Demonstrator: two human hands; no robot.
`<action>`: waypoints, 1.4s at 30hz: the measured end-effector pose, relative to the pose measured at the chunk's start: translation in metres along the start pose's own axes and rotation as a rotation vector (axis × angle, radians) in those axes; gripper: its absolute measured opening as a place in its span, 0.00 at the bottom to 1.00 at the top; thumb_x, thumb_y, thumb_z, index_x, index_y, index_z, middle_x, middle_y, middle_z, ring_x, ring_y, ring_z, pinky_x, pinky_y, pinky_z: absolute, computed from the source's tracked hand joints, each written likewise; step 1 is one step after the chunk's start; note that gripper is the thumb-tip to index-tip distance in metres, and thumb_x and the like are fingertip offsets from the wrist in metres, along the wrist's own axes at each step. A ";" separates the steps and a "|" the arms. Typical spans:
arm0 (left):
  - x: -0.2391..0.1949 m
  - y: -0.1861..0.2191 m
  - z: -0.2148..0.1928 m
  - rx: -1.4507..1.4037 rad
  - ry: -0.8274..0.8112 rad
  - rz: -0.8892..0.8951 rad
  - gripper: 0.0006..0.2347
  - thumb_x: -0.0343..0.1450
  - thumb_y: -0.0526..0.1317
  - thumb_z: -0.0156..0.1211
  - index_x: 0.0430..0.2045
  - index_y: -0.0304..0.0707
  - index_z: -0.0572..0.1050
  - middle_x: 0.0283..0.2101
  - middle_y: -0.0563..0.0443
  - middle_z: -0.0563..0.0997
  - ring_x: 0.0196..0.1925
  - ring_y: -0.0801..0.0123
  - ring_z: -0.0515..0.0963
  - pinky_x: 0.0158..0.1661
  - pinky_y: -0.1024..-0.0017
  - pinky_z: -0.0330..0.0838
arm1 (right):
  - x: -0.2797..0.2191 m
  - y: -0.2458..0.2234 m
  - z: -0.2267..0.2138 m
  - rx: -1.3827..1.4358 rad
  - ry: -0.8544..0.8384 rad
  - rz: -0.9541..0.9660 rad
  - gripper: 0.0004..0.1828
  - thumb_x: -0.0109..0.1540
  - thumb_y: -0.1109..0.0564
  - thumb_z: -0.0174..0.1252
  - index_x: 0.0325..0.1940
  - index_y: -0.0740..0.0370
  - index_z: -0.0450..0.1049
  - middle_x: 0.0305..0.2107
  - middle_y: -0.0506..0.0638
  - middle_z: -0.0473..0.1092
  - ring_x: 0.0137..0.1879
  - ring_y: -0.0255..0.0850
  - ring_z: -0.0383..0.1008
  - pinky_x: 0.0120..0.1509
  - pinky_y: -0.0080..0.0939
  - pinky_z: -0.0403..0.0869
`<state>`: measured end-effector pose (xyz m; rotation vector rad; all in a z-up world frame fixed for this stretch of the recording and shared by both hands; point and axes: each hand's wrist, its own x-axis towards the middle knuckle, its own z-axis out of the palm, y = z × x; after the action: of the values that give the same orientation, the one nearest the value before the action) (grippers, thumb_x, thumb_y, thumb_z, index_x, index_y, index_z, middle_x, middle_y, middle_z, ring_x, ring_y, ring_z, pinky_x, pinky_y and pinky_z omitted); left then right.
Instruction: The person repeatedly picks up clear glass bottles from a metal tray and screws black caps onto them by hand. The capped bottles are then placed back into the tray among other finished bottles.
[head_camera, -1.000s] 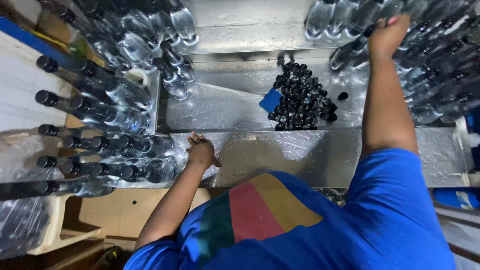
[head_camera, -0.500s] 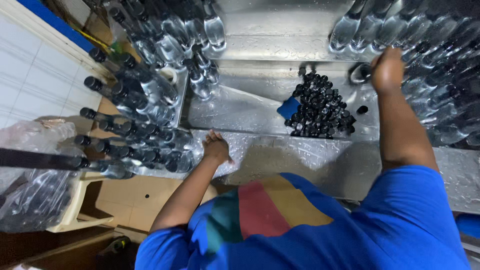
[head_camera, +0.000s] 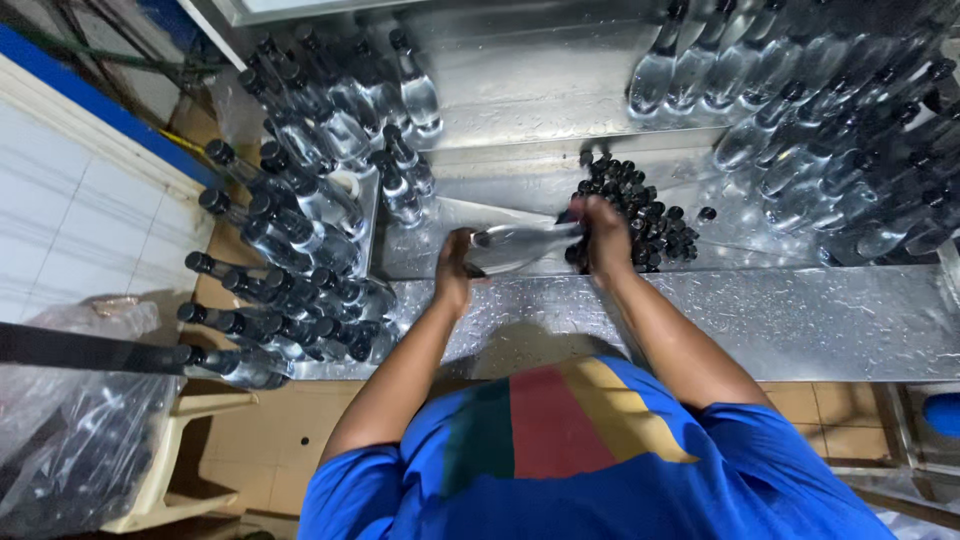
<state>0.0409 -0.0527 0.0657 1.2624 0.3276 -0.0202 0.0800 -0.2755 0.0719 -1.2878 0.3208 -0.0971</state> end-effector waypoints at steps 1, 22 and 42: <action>0.002 0.003 -0.007 0.003 -0.008 0.005 0.18 0.79 0.61 0.57 0.55 0.55 0.77 0.51 0.53 0.83 0.47 0.56 0.85 0.34 0.59 0.88 | 0.000 -0.001 -0.011 0.005 0.004 -0.006 0.21 0.67 0.39 0.54 0.43 0.53 0.85 0.33 0.52 0.74 0.43 0.50 0.72 0.53 0.46 0.71; -0.011 0.036 -0.043 0.240 0.151 -0.166 0.23 0.75 0.60 0.67 0.43 0.36 0.82 0.30 0.29 0.86 0.28 0.46 0.89 0.20 0.56 0.85 | 0.032 -0.021 -0.036 -0.897 -0.449 -0.872 0.11 0.77 0.45 0.49 0.56 0.42 0.77 0.24 0.46 0.79 0.34 0.54 0.82 0.42 0.51 0.78; -0.013 -0.047 -0.083 1.561 0.001 1.643 0.15 0.72 0.49 0.66 0.54 0.67 0.76 0.62 0.51 0.79 0.51 0.37 0.82 0.46 0.42 0.76 | 0.072 -0.041 0.060 -0.916 -0.497 0.663 0.32 0.73 0.34 0.61 0.52 0.69 0.75 0.37 0.61 0.77 0.32 0.46 0.70 0.33 0.49 0.68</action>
<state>-0.0001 0.0081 0.0030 2.6950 -1.0419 1.3493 0.1707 -0.2493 0.1125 -1.9659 0.3567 1.0231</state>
